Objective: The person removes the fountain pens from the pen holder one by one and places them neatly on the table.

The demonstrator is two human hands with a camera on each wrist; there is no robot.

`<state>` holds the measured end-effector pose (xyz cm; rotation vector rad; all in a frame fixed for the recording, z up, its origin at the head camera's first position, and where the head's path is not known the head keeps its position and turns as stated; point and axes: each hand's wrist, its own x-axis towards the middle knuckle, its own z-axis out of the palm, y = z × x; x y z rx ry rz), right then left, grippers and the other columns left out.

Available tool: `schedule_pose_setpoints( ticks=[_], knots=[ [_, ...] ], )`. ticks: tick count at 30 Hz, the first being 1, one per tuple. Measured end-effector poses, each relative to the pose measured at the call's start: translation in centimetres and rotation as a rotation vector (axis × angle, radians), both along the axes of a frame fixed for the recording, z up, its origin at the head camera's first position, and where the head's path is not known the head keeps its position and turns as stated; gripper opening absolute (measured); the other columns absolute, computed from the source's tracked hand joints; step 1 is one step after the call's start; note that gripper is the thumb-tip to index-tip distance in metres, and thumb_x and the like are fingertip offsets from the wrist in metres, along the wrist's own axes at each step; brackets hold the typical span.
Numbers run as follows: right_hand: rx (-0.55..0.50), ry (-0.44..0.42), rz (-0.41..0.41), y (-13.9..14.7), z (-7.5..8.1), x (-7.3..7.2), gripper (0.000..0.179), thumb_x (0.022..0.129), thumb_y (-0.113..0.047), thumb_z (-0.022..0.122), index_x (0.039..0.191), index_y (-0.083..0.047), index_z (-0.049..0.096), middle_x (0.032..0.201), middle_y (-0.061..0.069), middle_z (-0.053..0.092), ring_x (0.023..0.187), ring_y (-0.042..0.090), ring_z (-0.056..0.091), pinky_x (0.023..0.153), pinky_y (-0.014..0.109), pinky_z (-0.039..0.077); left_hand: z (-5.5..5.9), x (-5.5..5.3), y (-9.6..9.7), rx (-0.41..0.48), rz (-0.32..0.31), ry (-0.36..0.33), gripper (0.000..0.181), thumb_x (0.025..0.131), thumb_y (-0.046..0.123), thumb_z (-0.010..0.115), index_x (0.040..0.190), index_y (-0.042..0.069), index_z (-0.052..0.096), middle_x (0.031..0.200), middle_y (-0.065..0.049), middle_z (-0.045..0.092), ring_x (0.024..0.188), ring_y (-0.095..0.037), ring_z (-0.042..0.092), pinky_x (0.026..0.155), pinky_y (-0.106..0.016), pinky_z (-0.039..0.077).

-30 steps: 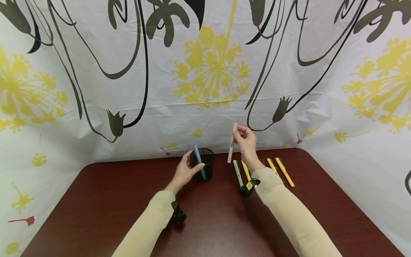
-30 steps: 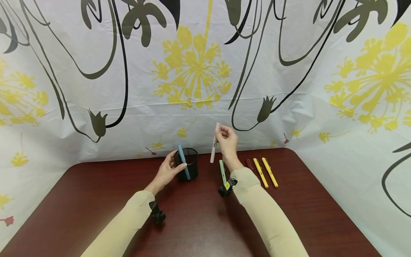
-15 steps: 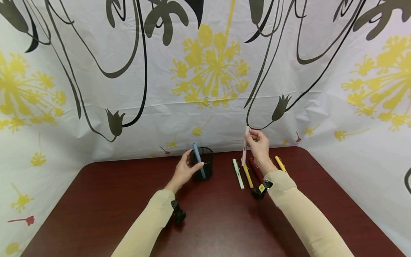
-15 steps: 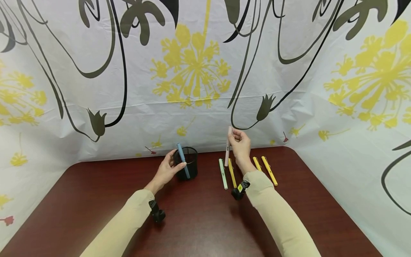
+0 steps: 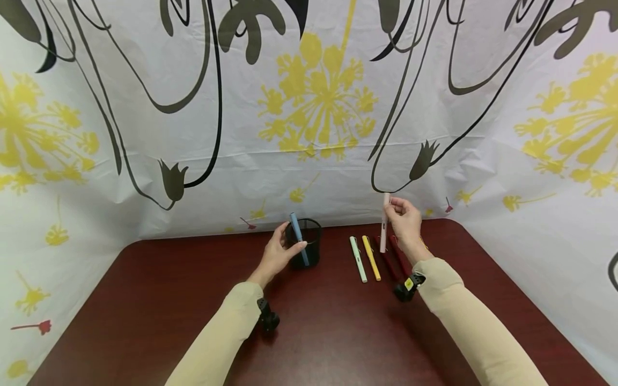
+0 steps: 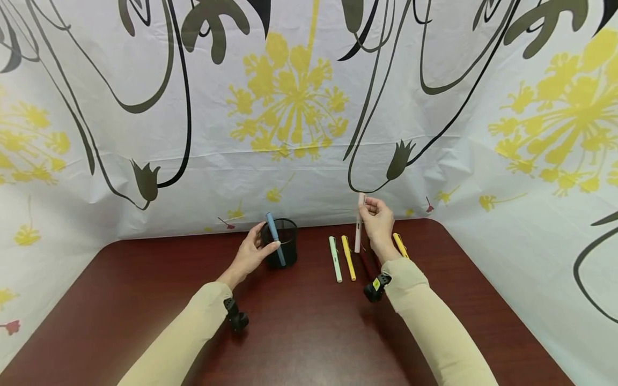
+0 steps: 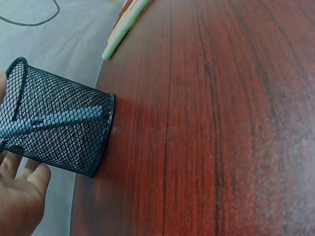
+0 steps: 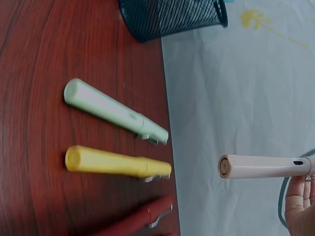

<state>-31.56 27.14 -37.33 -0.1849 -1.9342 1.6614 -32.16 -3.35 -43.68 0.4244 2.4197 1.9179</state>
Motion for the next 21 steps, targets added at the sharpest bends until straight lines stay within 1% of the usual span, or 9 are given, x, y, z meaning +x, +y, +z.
schedule_pose_setpoints(
  ticks=[2,4,9,11,13,18,21],
  knots=[
    [0.015,-0.016,-0.012,0.5,0.0,0.2,0.027,0.089,-0.007,0.061,0.112,0.007,0.061,0.079,-0.006,0.062,0.066,-0.003,0.054,0.058,0.011,0.045,0.0,0.0,0.0,-0.001,0.003,0.000,0.082,0.084,0.030,0.072,0.149,0.013,0.025,0.147,-0.017,0.037,0.134,-0.031,0.038,0.106,-0.045,0.037],
    [0.035,-0.036,-0.025,1.0,0.1,0.4,0.028,0.089,-0.008,0.060,0.113,0.007,0.061,0.081,-0.005,0.063,0.067,-0.004,0.053,0.059,0.011,0.045,0.1,0.0,0.0,0.002,0.003,-0.003,0.081,0.084,0.030,0.072,0.149,0.013,0.026,0.146,-0.017,0.037,0.134,-0.031,0.038,0.106,-0.045,0.037],
    [0.102,-0.108,-0.061,2.6,-0.1,0.9,0.031,0.090,-0.013,0.061,0.115,0.005,0.061,0.084,-0.006,0.063,0.067,-0.007,0.052,0.060,0.010,0.045,0.0,-0.1,0.0,-0.002,0.003,-0.012,0.081,0.084,0.031,0.072,0.149,0.015,0.025,0.147,-0.016,0.036,0.134,-0.031,0.038,0.106,-0.046,0.037],
    [0.127,-0.138,-0.075,3.4,-0.3,1.1,0.032,0.090,-0.015,0.061,0.116,0.004,0.061,0.082,-0.008,0.061,0.067,-0.007,0.052,0.059,0.010,0.045,0.0,0.0,-0.1,-0.008,0.003,-0.015,0.082,0.084,0.032,0.072,0.149,0.016,0.025,0.148,-0.016,0.035,0.135,-0.031,0.038,0.105,-0.047,0.038],
    [0.149,-0.164,-0.087,4.3,-0.4,1.3,0.033,0.091,-0.017,0.060,0.117,0.003,0.061,0.082,-0.008,0.061,0.066,-0.007,0.052,0.060,0.010,0.046,0.0,0.0,-0.1,-0.013,0.001,-0.018,0.082,0.084,0.034,0.072,0.149,0.016,0.025,0.149,-0.016,0.034,0.135,-0.032,0.037,0.105,-0.047,0.038],
    [0.252,-0.245,-0.120,6.6,-0.6,1.6,0.036,0.092,-0.023,0.058,0.120,0.000,0.060,0.086,-0.007,0.059,0.064,-0.008,0.052,0.058,0.011,0.047,0.0,0.0,-0.1,-0.015,-0.004,-0.022,0.083,0.084,0.034,0.071,0.149,0.016,0.024,0.150,-0.015,0.033,0.135,-0.032,0.037,0.105,-0.047,0.038],
    [0.307,-0.272,-0.142,7.9,-0.7,1.8,0.038,0.092,-0.025,0.058,0.120,0.000,0.061,0.084,-0.009,0.058,0.063,-0.009,0.050,0.056,0.010,0.045,0.0,0.0,-0.1,-0.012,-0.004,-0.020,0.082,0.084,0.033,0.071,0.150,0.015,0.024,0.150,-0.015,0.033,0.135,-0.031,0.037,0.105,-0.047,0.037]
  ],
)
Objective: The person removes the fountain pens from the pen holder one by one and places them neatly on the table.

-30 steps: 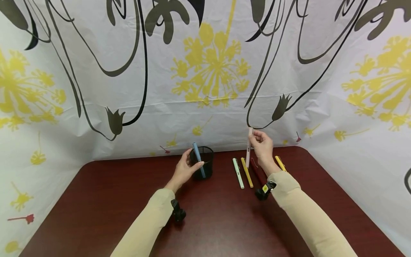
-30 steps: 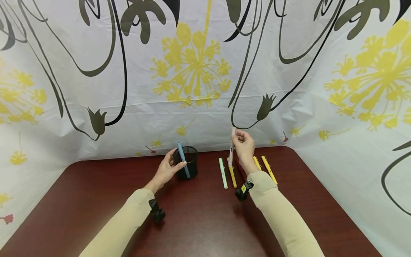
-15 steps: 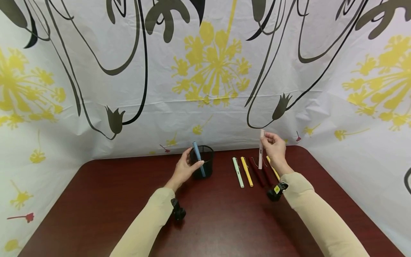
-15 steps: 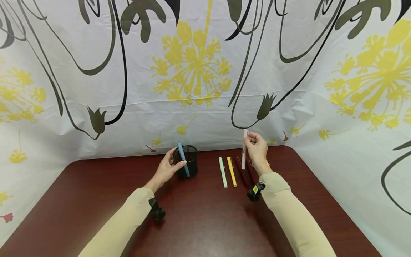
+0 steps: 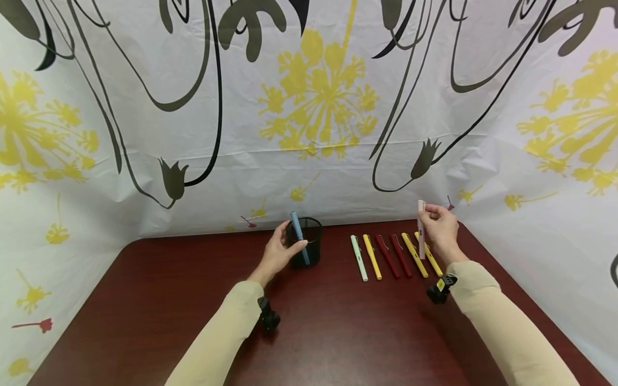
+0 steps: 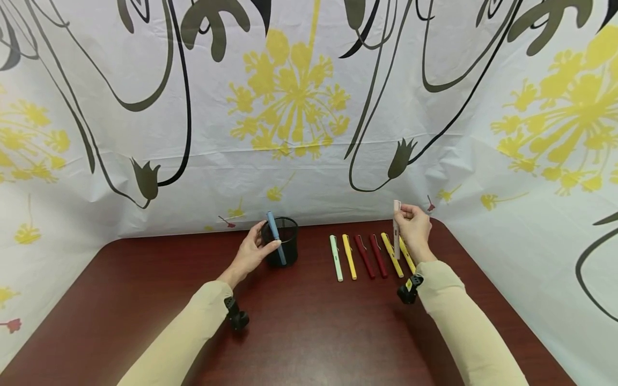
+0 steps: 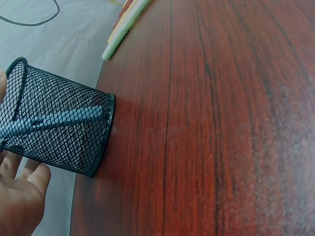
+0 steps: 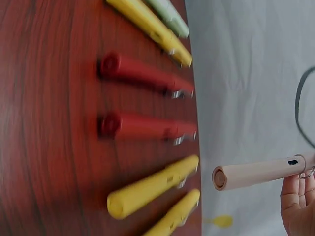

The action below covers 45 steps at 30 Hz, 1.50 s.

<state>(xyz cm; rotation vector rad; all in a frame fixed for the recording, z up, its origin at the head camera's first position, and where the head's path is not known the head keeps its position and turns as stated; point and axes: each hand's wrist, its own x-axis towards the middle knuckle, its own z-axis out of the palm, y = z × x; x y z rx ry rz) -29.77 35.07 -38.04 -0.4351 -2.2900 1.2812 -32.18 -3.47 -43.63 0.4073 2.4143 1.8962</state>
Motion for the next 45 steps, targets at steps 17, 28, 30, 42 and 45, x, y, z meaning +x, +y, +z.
schedule_pose_setpoints(
  ticks=[17,28,30,42,45],
  knots=[
    [0.261,-0.066,0.076,5.3,-2.2,1.2,0.035,0.093,-0.017,0.056,0.112,0.012,0.060,0.095,0.027,0.064,0.057,-0.009,0.046,0.050,0.016,0.043,0.0,0.0,0.1,0.006,0.004,0.005,0.082,0.084,0.032,0.072,0.149,0.015,0.025,0.149,-0.015,0.034,0.135,-0.030,0.037,0.106,-0.046,0.037],
    [0.337,-0.112,0.041,6.1,-3.5,0.8,0.029,0.087,-0.012,0.060,0.104,0.012,0.065,0.087,0.024,0.068,0.053,-0.005,0.045,0.050,0.018,0.040,0.0,0.1,0.1,0.003,0.006,-0.001,0.082,0.084,0.032,0.072,0.149,0.017,0.025,0.149,-0.014,0.035,0.134,-0.030,0.039,0.105,-0.046,0.038],
    [0.330,-0.125,0.035,6.3,-3.7,0.7,0.030,0.087,-0.012,0.061,0.104,0.012,0.064,0.088,0.024,0.068,0.054,-0.003,0.047,0.050,0.019,0.041,0.0,0.1,0.1,0.004,0.007,0.001,0.082,0.084,0.032,0.072,0.149,0.016,0.025,0.149,-0.015,0.035,0.133,-0.030,0.040,0.105,-0.046,0.038],
    [0.301,-0.234,0.036,6.8,-4.9,0.7,0.036,0.091,-0.020,0.058,0.111,0.010,0.062,0.105,0.028,0.064,0.096,0.043,0.052,0.072,0.045,0.045,0.0,0.0,0.1,0.003,0.004,0.006,0.081,0.085,0.030,0.071,0.149,0.014,0.024,0.147,-0.017,0.037,0.132,-0.031,0.041,0.103,-0.046,0.040],
    [0.310,-0.242,0.044,6.8,-5.0,0.6,0.036,0.091,-0.020,0.058,0.110,0.010,0.063,0.106,0.029,0.063,0.093,0.042,0.053,0.069,0.044,0.045,0.1,0.0,0.1,0.008,0.003,0.009,0.081,0.085,0.029,0.071,0.149,0.013,0.024,0.144,-0.019,0.040,0.131,-0.032,0.042,0.102,-0.047,0.041]
  ],
)
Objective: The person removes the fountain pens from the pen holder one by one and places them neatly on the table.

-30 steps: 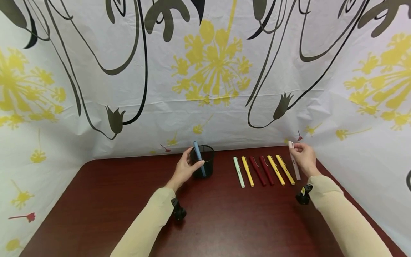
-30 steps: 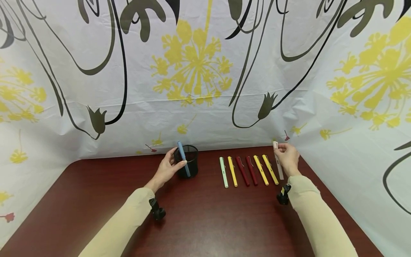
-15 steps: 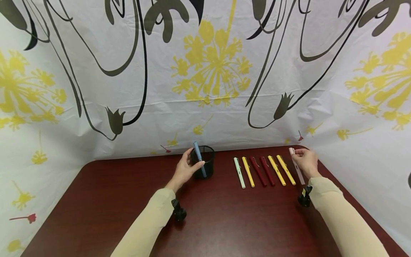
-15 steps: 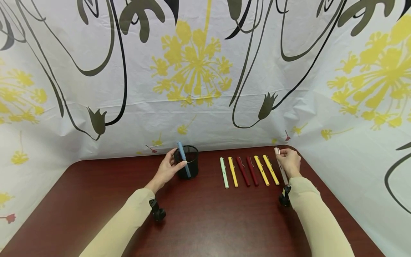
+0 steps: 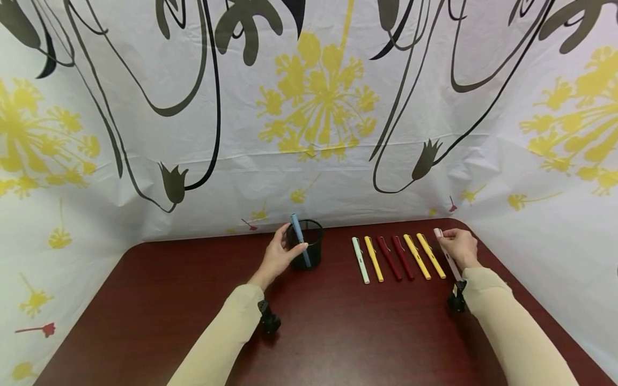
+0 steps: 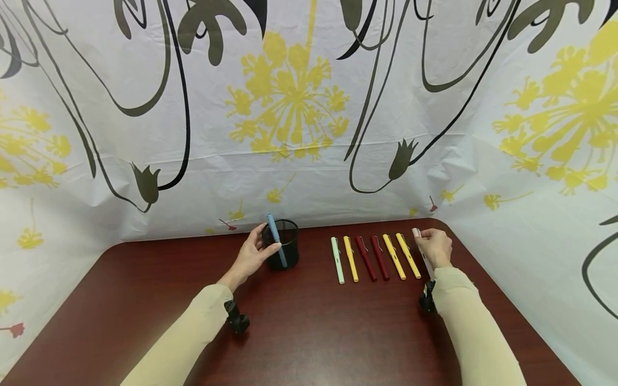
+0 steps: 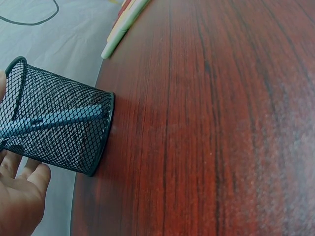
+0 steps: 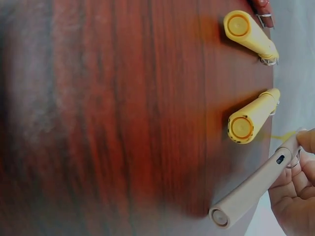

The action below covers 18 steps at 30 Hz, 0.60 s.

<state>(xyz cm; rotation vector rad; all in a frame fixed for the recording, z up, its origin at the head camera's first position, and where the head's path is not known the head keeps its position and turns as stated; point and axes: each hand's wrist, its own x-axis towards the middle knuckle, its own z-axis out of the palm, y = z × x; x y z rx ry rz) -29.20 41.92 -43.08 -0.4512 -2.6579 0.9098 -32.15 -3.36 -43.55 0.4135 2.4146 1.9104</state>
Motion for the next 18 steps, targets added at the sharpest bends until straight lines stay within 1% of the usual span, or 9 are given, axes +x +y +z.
schedule_pose_setpoints(
  ticks=[2,6,13,18],
  knots=[
    [0.003,-0.006,0.009,0.04,-0.07,-0.09,0.035,0.091,-0.020,0.058,0.109,0.010,0.062,0.107,0.030,0.061,0.093,0.043,0.052,0.069,0.046,0.045,-0.02,-0.01,0.02,0.000,-0.001,0.008,0.080,0.086,0.028,0.071,0.149,0.012,0.024,0.143,-0.019,0.040,0.131,-0.033,0.042,0.102,-0.047,0.041],
    [0.008,-0.023,0.016,0.12,-0.24,-0.37,0.035,0.092,-0.021,0.057,0.108,0.010,0.063,0.108,0.031,0.059,0.096,0.046,0.051,0.072,0.049,0.045,-0.03,-0.06,0.10,0.000,0.007,0.002,0.079,0.085,0.028,0.071,0.149,0.014,0.026,0.143,-0.017,0.041,0.131,-0.031,0.042,0.103,-0.046,0.041],
    [0.015,-0.068,0.005,-0.03,-0.49,-0.66,0.035,0.090,-0.021,0.058,0.107,0.010,0.063,0.105,0.031,0.059,0.092,0.044,0.053,0.070,0.047,0.046,-0.20,-0.09,0.14,0.006,-0.008,-0.006,0.081,0.085,0.029,0.071,0.149,0.015,0.024,0.145,-0.017,0.039,0.133,-0.031,0.040,0.103,-0.047,0.040],
    [0.016,-0.092,0.023,-0.20,-0.62,-0.84,0.036,0.091,-0.020,0.058,0.109,0.011,0.063,0.106,0.031,0.059,0.093,0.045,0.053,0.072,0.048,0.047,-0.23,-0.11,0.06,0.012,-0.013,-0.006,0.082,0.085,0.030,0.071,0.150,0.013,0.023,0.146,-0.019,0.037,0.134,-0.033,0.038,0.105,-0.049,0.037]
  ],
)
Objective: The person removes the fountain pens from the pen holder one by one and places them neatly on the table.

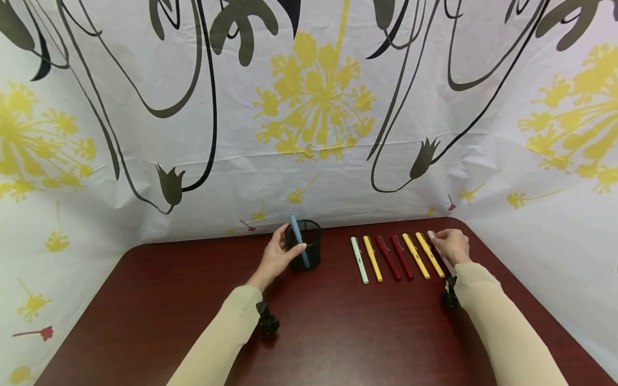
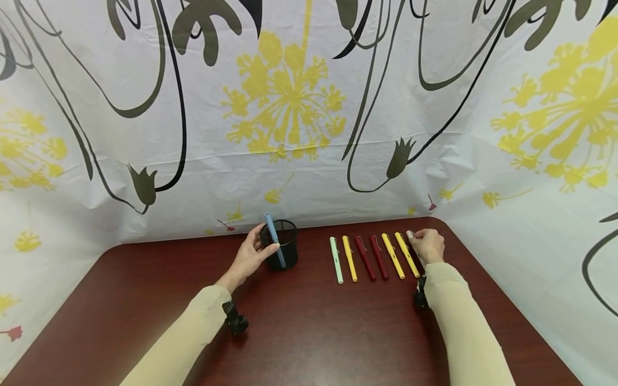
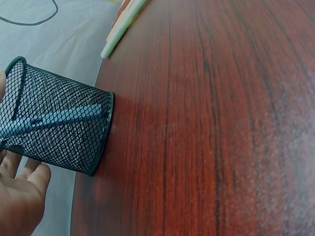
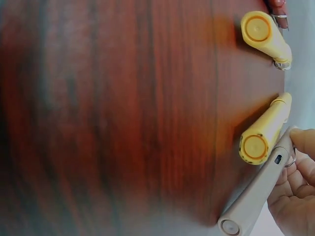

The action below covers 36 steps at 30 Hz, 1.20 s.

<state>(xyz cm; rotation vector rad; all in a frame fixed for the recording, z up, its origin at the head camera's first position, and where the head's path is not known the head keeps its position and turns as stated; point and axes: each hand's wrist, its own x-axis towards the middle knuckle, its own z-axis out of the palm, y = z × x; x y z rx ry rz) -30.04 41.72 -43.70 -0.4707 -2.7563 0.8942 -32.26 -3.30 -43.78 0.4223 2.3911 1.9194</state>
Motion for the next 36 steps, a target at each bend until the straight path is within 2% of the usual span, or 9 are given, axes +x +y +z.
schedule_pose_setpoints(
  ticks=[5,10,19,24,29,36],
  knots=[
    [-0.012,-0.017,-0.013,0.00,-0.11,-0.20,0.037,0.092,-0.020,0.058,0.111,0.011,0.062,0.110,0.032,0.058,0.099,0.048,0.051,0.079,0.053,0.044,0.07,0.02,-0.06,0.010,-0.013,0.005,0.082,0.085,0.031,0.071,0.150,0.014,0.023,0.147,-0.020,0.035,0.135,-0.034,0.036,0.106,-0.050,0.035],
    [-0.001,-0.008,-0.033,-0.06,-0.09,-0.28,0.038,0.091,-0.021,0.059,0.111,0.011,0.062,0.111,0.032,0.058,0.103,0.050,0.050,0.086,0.057,0.041,0.36,0.02,0.07,-0.005,0.001,0.000,0.081,0.085,0.031,0.071,0.149,0.016,0.024,0.147,-0.017,0.036,0.135,-0.031,0.037,0.106,-0.046,0.037],
    [0.009,-0.007,-0.044,-0.05,-0.32,-0.58,0.038,0.091,-0.024,0.060,0.110,0.010,0.063,0.113,0.032,0.058,0.105,0.052,0.047,0.090,0.058,0.038,0.27,-0.18,0.05,0.007,0.005,-0.003,0.082,0.084,0.029,0.072,0.149,0.013,0.025,0.147,-0.017,0.036,0.135,-0.030,0.037,0.106,-0.045,0.037],
    [0.014,-0.028,-0.064,-0.27,-0.33,-0.61,0.040,0.091,-0.027,0.060,0.109,0.008,0.064,0.113,0.031,0.058,0.103,0.051,0.050,0.088,0.057,0.040,0.13,-0.12,0.02,0.001,0.005,-0.007,0.082,0.084,0.030,0.072,0.149,0.014,0.024,0.147,-0.017,0.036,0.135,-0.031,0.037,0.106,-0.046,0.036],
    [0.027,-0.050,-0.089,-0.36,-0.32,-0.62,0.044,0.092,-0.035,0.059,0.109,0.005,0.066,0.113,0.029,0.060,0.099,0.049,0.053,0.081,0.056,0.044,0.12,-0.10,0.00,0.002,0.008,-0.005,0.082,0.084,0.029,0.072,0.149,0.014,0.024,0.147,-0.018,0.036,0.135,-0.031,0.037,0.106,-0.045,0.036],
    [0.024,-0.033,-0.090,-0.38,-0.40,-0.27,0.046,0.092,-0.039,0.057,0.102,0.005,0.069,0.107,0.028,0.063,0.094,0.047,0.055,0.077,0.055,0.044,0.08,-0.16,-0.08,0.003,0.005,-0.001,0.082,0.084,0.029,0.072,0.149,0.013,0.024,0.147,-0.018,0.035,0.135,-0.032,0.037,0.107,-0.046,0.036]
  ],
)
